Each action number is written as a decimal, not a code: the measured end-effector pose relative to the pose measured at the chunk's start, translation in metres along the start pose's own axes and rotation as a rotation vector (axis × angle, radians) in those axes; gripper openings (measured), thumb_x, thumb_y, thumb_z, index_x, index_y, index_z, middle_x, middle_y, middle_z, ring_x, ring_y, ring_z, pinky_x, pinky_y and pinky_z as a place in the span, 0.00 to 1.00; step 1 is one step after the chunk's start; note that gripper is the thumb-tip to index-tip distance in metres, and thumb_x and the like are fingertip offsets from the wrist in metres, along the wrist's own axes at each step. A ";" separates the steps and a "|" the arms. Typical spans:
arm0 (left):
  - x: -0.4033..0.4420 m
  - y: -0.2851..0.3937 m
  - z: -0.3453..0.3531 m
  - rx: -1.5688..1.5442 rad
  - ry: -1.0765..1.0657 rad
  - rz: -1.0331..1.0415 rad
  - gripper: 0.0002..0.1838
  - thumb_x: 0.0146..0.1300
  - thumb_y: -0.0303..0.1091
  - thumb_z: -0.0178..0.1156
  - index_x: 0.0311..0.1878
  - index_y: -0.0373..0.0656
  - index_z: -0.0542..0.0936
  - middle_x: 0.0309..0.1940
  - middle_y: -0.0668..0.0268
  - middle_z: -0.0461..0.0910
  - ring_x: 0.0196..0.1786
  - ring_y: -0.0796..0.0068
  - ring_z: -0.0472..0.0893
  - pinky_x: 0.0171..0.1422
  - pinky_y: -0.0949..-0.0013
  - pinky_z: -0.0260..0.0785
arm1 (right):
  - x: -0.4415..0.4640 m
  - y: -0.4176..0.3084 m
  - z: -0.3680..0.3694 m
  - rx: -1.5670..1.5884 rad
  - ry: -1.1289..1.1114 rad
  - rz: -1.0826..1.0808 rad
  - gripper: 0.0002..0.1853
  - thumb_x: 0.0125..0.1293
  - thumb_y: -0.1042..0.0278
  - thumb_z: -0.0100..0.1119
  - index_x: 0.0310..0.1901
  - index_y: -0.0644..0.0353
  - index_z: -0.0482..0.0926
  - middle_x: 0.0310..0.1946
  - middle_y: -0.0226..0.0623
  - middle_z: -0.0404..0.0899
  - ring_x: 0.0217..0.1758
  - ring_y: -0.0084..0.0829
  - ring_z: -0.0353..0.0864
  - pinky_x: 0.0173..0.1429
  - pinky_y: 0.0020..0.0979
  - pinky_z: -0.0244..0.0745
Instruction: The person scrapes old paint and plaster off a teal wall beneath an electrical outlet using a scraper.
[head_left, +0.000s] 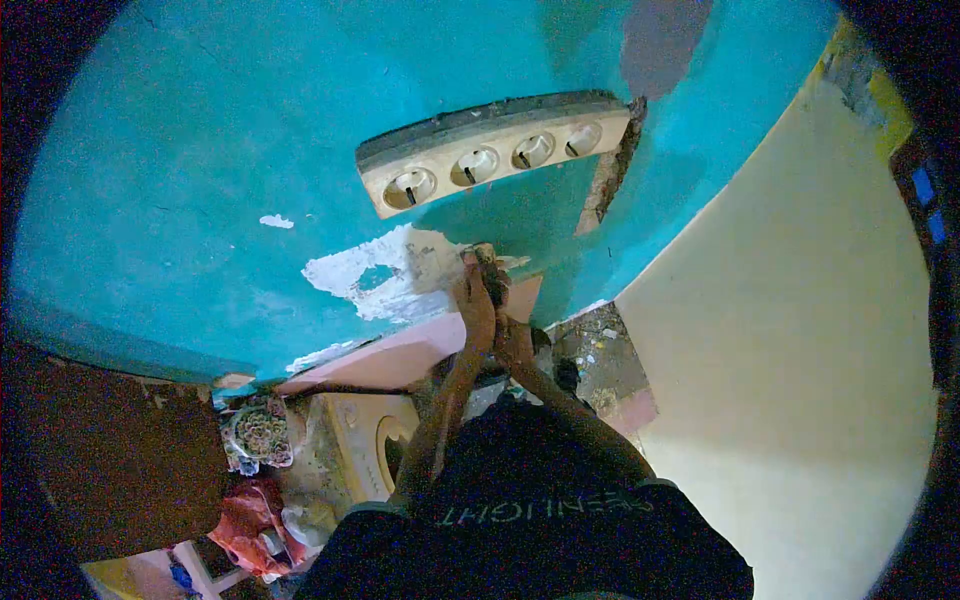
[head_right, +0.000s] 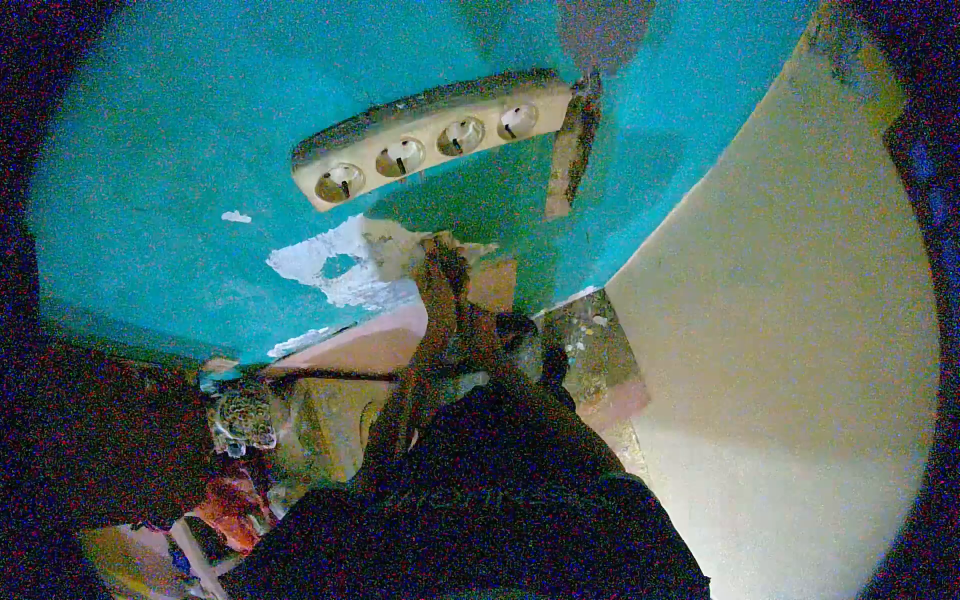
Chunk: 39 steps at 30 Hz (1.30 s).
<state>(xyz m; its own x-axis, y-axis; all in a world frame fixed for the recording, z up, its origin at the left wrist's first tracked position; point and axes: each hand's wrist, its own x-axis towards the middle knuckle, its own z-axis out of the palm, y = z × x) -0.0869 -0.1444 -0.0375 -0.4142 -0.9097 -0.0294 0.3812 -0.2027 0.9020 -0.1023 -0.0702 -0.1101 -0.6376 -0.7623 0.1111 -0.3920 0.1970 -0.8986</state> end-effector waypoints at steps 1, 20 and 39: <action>0.009 -0.003 -0.001 -0.003 -0.004 0.008 0.29 0.65 0.57 0.42 0.29 0.38 0.77 0.15 0.69 0.73 0.12 0.83 0.66 0.14 0.78 0.55 | 0.002 -0.002 0.000 0.003 0.000 0.001 0.21 0.69 0.56 0.34 0.35 0.66 0.73 0.28 0.50 0.76 0.27 0.45 0.75 0.30 0.40 0.68; 0.002 -0.003 -0.004 -0.132 -0.086 -0.051 0.20 0.65 0.51 0.48 0.36 0.42 0.74 0.18 0.69 0.73 0.12 0.82 0.66 0.13 0.79 0.58 | -0.013 -0.033 -0.021 0.085 -0.144 0.293 0.26 0.69 0.51 0.32 0.42 0.68 0.74 0.31 0.55 0.76 0.34 0.44 0.78 0.34 0.42 0.70; -0.004 0.021 0.004 -0.014 -0.044 -0.171 0.29 0.66 0.57 0.40 0.27 0.40 0.75 0.12 0.69 0.71 0.09 0.82 0.65 0.11 0.78 0.53 | -0.017 -0.026 -0.008 0.134 0.073 0.231 0.26 0.69 0.50 0.35 0.39 0.68 0.75 0.18 0.44 0.74 0.18 0.36 0.74 0.24 0.38 0.69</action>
<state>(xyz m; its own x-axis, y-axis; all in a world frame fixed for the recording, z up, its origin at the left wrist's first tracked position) -0.0799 -0.1433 -0.0164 -0.5097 -0.8449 -0.1624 0.3135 -0.3582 0.8794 -0.0867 -0.0580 -0.0850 -0.7482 -0.6589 -0.0777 -0.1421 0.2735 -0.9513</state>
